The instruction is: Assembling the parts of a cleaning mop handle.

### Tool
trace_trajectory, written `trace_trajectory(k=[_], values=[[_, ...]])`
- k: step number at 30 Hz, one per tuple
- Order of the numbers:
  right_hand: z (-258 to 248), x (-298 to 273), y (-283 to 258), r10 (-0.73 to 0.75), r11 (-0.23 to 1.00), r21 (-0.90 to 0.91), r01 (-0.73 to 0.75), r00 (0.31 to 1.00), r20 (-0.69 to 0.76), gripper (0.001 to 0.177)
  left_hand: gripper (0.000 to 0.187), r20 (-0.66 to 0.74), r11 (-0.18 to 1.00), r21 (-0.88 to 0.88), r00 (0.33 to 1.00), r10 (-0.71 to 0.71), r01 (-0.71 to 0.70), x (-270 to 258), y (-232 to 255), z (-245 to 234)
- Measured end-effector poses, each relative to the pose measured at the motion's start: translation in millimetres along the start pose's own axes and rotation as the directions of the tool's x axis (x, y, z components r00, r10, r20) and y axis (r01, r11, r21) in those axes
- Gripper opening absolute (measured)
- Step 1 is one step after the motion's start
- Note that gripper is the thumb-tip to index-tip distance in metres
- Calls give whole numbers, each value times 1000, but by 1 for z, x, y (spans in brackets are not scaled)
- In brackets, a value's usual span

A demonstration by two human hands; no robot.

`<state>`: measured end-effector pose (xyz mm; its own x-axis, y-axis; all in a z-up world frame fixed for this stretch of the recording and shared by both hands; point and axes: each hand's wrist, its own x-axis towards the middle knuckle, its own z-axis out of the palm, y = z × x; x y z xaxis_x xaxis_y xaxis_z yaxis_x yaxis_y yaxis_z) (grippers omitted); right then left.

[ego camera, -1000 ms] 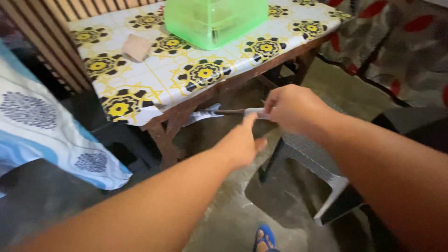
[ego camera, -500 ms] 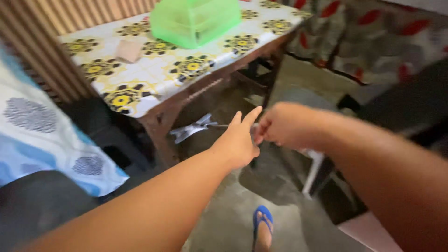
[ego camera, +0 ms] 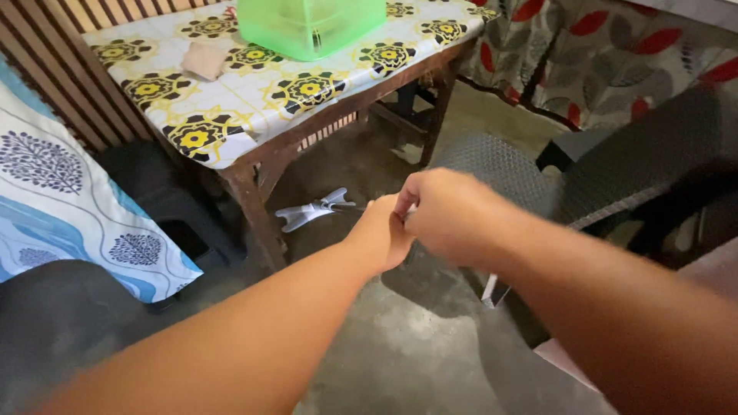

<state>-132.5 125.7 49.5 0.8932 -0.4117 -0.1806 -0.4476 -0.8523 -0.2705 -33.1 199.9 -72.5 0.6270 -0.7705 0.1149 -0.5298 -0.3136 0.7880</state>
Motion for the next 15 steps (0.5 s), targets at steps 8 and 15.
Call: trace_trajectory(k=[8, 15], values=[[18, 19, 81, 1, 299, 801, -519, 839, 543, 38, 33, 317, 147, -797, 613, -724, 586, 25, 33, 21], [-78, -23, 79, -238, 899, 424, 110, 935, 262, 18, 23, 366, -109, -930, 861, -353, 351, 71, 65, 72]])
